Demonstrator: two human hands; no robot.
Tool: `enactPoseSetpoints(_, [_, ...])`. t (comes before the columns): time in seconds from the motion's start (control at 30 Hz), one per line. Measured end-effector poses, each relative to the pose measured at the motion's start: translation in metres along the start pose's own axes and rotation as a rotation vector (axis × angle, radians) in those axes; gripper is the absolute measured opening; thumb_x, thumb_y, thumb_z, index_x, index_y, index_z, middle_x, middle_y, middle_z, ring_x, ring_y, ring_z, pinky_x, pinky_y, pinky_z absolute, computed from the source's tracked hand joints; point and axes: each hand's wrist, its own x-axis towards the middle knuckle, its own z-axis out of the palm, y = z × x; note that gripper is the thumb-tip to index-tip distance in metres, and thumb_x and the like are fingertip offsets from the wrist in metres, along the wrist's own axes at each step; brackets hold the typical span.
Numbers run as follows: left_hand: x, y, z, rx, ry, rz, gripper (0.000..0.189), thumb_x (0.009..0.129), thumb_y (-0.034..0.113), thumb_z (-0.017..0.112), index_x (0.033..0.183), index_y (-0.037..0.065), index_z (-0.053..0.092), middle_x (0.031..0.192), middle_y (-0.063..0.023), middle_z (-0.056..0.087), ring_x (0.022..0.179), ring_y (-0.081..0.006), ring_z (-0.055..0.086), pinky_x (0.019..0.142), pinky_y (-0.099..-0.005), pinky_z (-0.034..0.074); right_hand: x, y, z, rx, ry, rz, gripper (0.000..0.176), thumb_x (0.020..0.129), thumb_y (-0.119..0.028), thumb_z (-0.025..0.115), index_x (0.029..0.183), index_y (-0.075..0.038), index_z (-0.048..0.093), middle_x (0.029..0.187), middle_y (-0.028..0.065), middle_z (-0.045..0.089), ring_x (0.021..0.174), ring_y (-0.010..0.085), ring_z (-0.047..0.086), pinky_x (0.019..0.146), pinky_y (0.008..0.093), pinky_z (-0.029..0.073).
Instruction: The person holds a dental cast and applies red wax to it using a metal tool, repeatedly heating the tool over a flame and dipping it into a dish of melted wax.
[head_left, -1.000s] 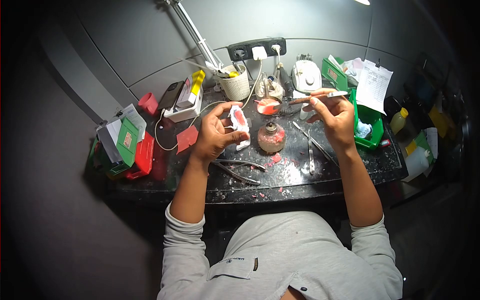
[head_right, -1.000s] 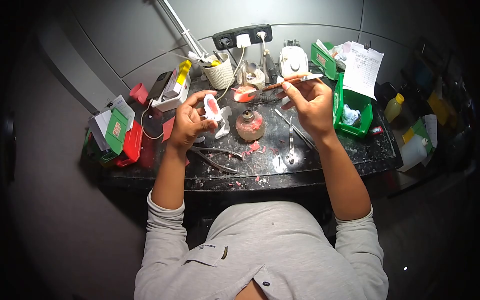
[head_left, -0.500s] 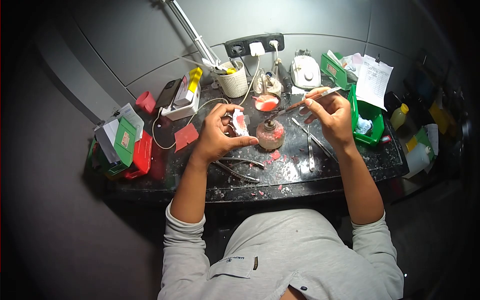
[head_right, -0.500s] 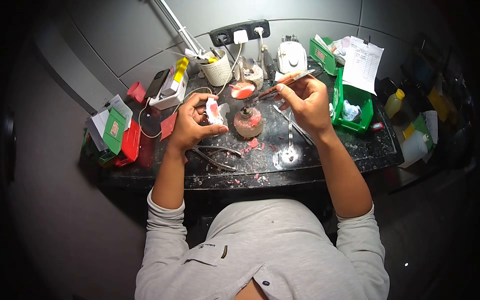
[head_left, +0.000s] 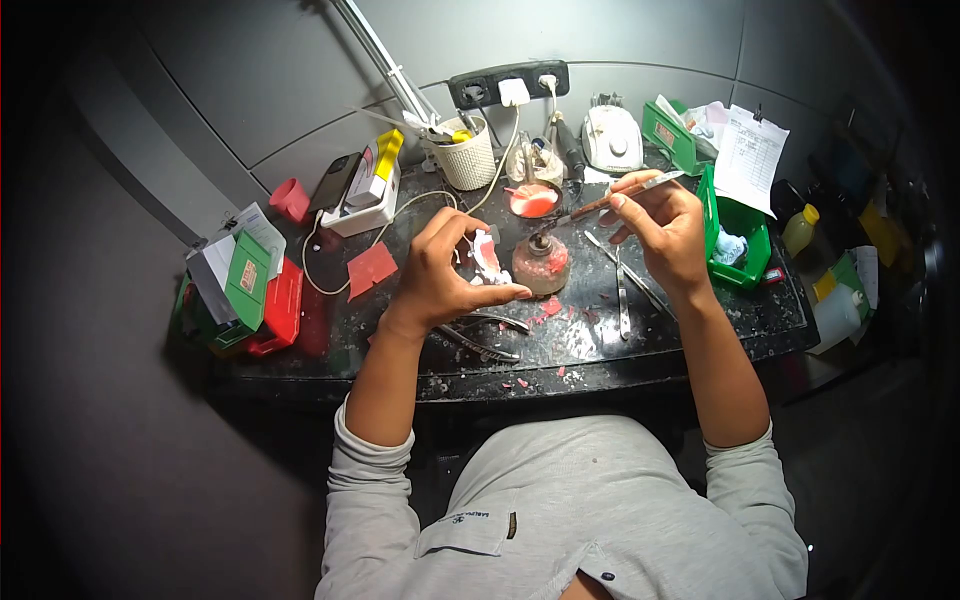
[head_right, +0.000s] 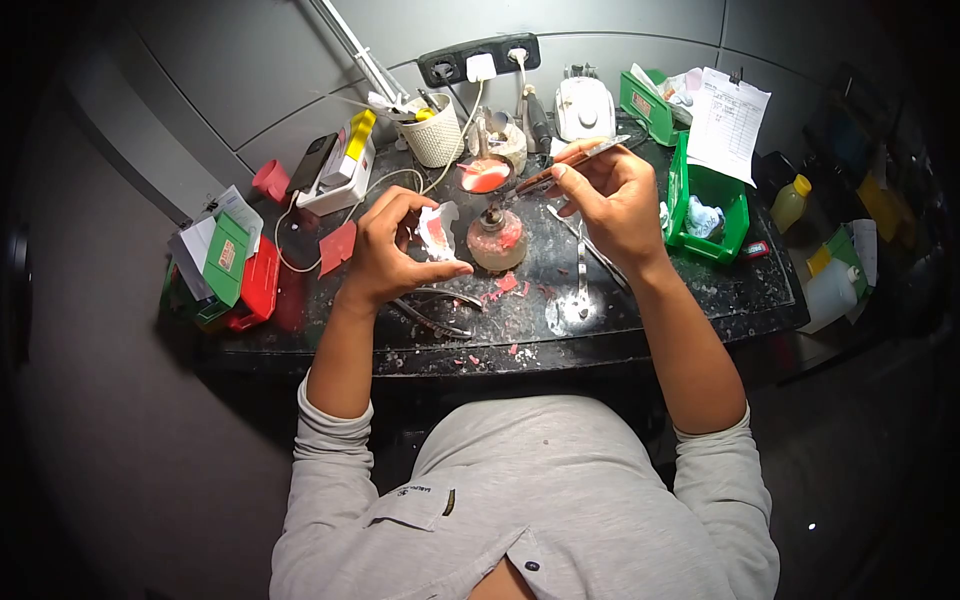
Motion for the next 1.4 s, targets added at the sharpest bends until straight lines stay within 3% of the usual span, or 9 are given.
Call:
enactPoseSetpoints(0.17, [0.0, 0.001, -0.001, 0.021, 0.031, 0.031, 0.074, 0.054, 0.049, 0.1, 0.096, -0.002, 0.065, 0.09, -0.0115, 0.062, 0.08, -0.0244, 0.064, 0.071, -0.0364, 0.054, -0.001, -0.001, -0.001, 0.033, 0.005, -0.054, 0.013, 0.095, -0.004, 0.07, 0.106, 0.003, 0.067, 0.092, 0.0122, 0.073, 0.078, 0.0168, 0.073, 0.061, 0.0264, 0.059])
enactPoseSetpoints(0.23, [0.0, -0.004, 0.002, 0.017, 0.076, 0.113, 0.075, 0.053, 0.045, 0.101, 0.1, 0.0, 0.066, 0.089, -0.0023, 0.059, 0.068, -0.009, 0.052, 0.057, -0.0252, 0.043, 0.0, -0.002, -0.002, 0.042, 0.031, -0.078, 0.014, 0.095, -0.004, 0.069, 0.107, 0.003, 0.067, 0.093, 0.0121, 0.073, 0.08, 0.0167, 0.073, 0.061, 0.0264, 0.059])
enactPoseSetpoints(0.47, [0.0, -0.002, 0.003, 0.029, 0.074, 0.112, 0.076, 0.052, 0.046, 0.101, 0.102, 0.0, 0.066, 0.091, -0.0032, 0.06, 0.07, -0.0102, 0.055, 0.059, -0.0261, 0.046, 0.0, -0.001, 0.0, -0.048, 0.039, -0.153, 0.018, 0.095, -0.002, 0.068, 0.112, 0.004, 0.066, 0.096, 0.011, 0.072, 0.086, 0.0166, 0.073, 0.064, 0.0268, 0.061])
enactPoseSetpoints(0.77, [-0.003, -0.003, 0.007, 0.015, 0.077, 0.087, 0.078, 0.054, 0.046, 0.101, 0.106, 0.0, 0.065, 0.091, -0.0043, 0.061, 0.068, -0.0108, 0.056, 0.059, -0.0266, 0.047, -0.004, 0.0, -0.001, -0.001, 0.024, -0.146, 0.015, 0.094, -0.004, 0.071, 0.107, 0.004, 0.066, 0.091, 0.0107, 0.072, 0.076, 0.015, 0.071, 0.06, 0.0257, 0.058])
enactPoseSetpoints(0.9, [-0.004, -0.001, 0.009, 0.022, 0.076, 0.083, 0.079, 0.053, 0.046, 0.101, 0.105, 0.0, 0.064, 0.086, -0.0043, 0.061, 0.065, -0.0115, 0.055, 0.057, -0.0274, 0.046, -0.01, -0.007, 0.016, 0.06, -0.004, -0.133, 0.018, 0.094, -0.003, 0.071, 0.109, 0.005, 0.065, 0.092, 0.0118, 0.072, 0.081, 0.0164, 0.073, 0.062, 0.0258, 0.059])
enactPoseSetpoints(1.1, [-0.005, -0.001, 0.014, 0.075, 0.069, 0.095, 0.078, 0.052, 0.048, 0.101, 0.102, 0.0, 0.065, 0.081, -0.0044, 0.06, 0.063, -0.0127, 0.055, 0.055, -0.0293, 0.045, -0.021, -0.002, 0.039, -0.035, -0.045, -0.332, 0.014, 0.09, 0.003, 0.074, 0.101, 0.009, 0.069, 0.1, 0.0149, 0.075, 0.08, 0.0139, 0.074, 0.067, 0.0237, 0.061])
enactPoseSetpoints(1.17, [-0.005, -0.001, 0.015, 0.077, 0.064, 0.083, 0.077, 0.052, 0.048, 0.101, 0.101, 0.0, 0.065, 0.08, -0.0041, 0.059, 0.062, -0.013, 0.054, 0.055, -0.0296, 0.045, -0.021, -0.001, 0.037, -0.134, -0.143, -0.435, 0.009, 0.092, 0.008, 0.07, 0.099, 0.012, 0.066, 0.106, 0.0193, 0.07, 0.086, 0.0196, 0.075, 0.071, 0.0275, 0.064])
enactPoseSetpoints(1.4, [-0.005, 0.0, 0.015, 0.087, 0.077, 0.073, 0.076, 0.051, 0.047, 0.101, 0.1, 0.0, 0.066, 0.078, -0.0034, 0.059, 0.06, -0.0127, 0.052, 0.053, -0.0292, 0.044, -0.022, -0.002, 0.043, -0.161, -0.131, -0.444, 0.007, 0.09, 0.01, 0.07, 0.096, 0.013, 0.066, 0.106, 0.0204, 0.071, 0.086, 0.0199, 0.075, 0.072, 0.0275, 0.064])
